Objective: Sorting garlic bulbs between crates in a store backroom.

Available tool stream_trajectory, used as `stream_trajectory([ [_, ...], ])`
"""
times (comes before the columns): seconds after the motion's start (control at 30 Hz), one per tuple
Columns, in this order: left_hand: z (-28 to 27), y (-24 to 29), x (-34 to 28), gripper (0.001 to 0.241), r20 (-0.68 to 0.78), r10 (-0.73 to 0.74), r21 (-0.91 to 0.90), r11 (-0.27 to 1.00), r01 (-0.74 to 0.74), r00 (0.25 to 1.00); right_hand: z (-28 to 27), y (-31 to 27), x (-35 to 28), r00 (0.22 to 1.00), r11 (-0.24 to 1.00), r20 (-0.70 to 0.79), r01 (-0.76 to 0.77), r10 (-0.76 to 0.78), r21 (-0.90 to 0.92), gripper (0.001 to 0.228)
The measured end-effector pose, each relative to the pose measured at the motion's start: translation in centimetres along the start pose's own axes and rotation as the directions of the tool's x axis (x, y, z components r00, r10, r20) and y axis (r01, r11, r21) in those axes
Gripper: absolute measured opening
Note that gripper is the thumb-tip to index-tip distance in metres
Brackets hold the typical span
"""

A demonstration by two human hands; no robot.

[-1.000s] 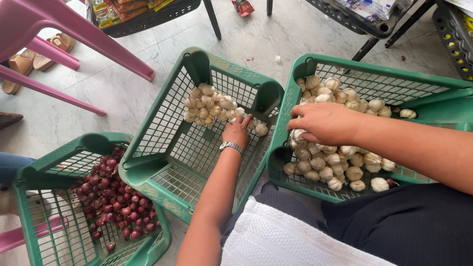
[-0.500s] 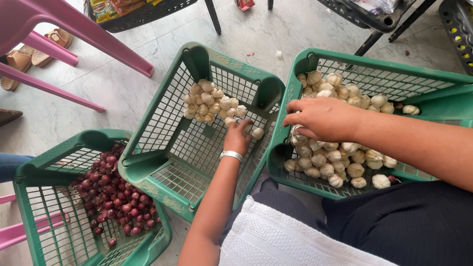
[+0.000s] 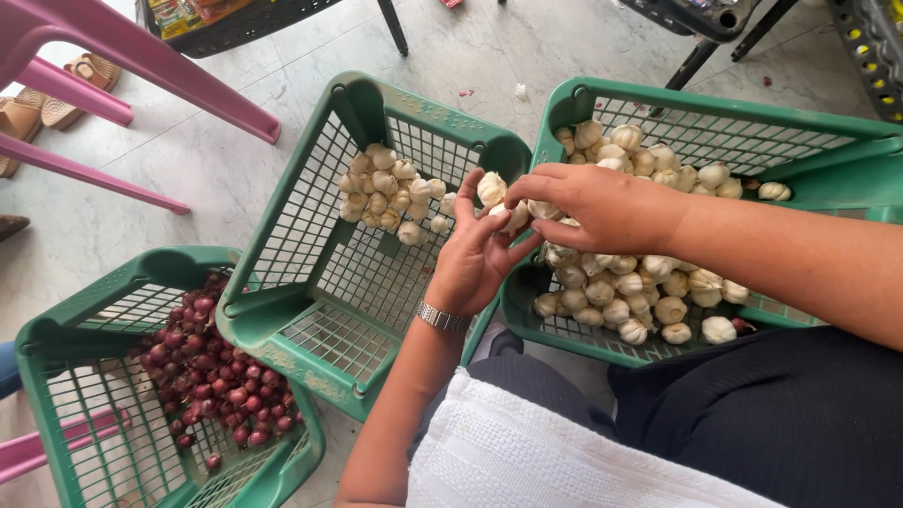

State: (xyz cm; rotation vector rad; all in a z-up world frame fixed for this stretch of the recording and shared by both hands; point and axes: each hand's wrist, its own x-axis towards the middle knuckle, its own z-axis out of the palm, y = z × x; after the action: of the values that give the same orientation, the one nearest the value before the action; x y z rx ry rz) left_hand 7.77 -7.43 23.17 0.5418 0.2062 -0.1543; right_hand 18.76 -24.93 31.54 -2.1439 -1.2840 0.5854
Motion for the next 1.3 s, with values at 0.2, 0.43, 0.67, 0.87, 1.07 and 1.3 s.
stream_trajectory([
  [0.2, -3.1, -2.2, 0.6, 0.06, -0.121, 0.025, 0.17, 0.985, -0.004, 0.992, -1.5, 1.7, -0.7, 0.953, 0.814, 0.148, -0.139, 0.265, -0.564, 0.039],
  [0.43, -1.7, -2.2, -0.1, 0.049, -0.065, -0.044, 0.278, 0.959, 0.06, 0.997, -1.2, -0.7, -0.4, 0.999, 0.991, -0.021, -0.042, 0.04, -0.13, 0.051],
  [0.67, -2.6, -2.9, 0.0, 0.048, 0.012, -0.132, 0.399, 0.91, 0.116, 0.991, 0.0, 0.6, -0.1, 0.993, 0.998, 0.113, 0.048, -0.043, -0.039, 0.046],
  [0.87, -1.7, -2.3, -0.3, 0.055, 0.068, -0.147, 0.327, 0.938, 0.117, 0.987, -1.3, 0.1, 0.1, 0.982, 0.963, 0.16, -0.056, 0.101, -0.265, 0.046],
  [1.07, -1.3, -2.2, -0.4, 0.055, 0.111, -0.173, 0.336, 0.933, 0.127, 0.979, -0.4, 3.9, -1.0, 0.817, 0.63, 0.277, -0.13, 0.505, -0.766, 0.036],
  [1.3, -2.7, -3.0, 0.5, 0.047, -0.031, 0.077, 0.436, 0.898, -0.056, 0.997, -0.5, 2.2, -0.3, 0.996, 0.966, 0.088, 0.007, 0.016, -0.258, 0.048],
])
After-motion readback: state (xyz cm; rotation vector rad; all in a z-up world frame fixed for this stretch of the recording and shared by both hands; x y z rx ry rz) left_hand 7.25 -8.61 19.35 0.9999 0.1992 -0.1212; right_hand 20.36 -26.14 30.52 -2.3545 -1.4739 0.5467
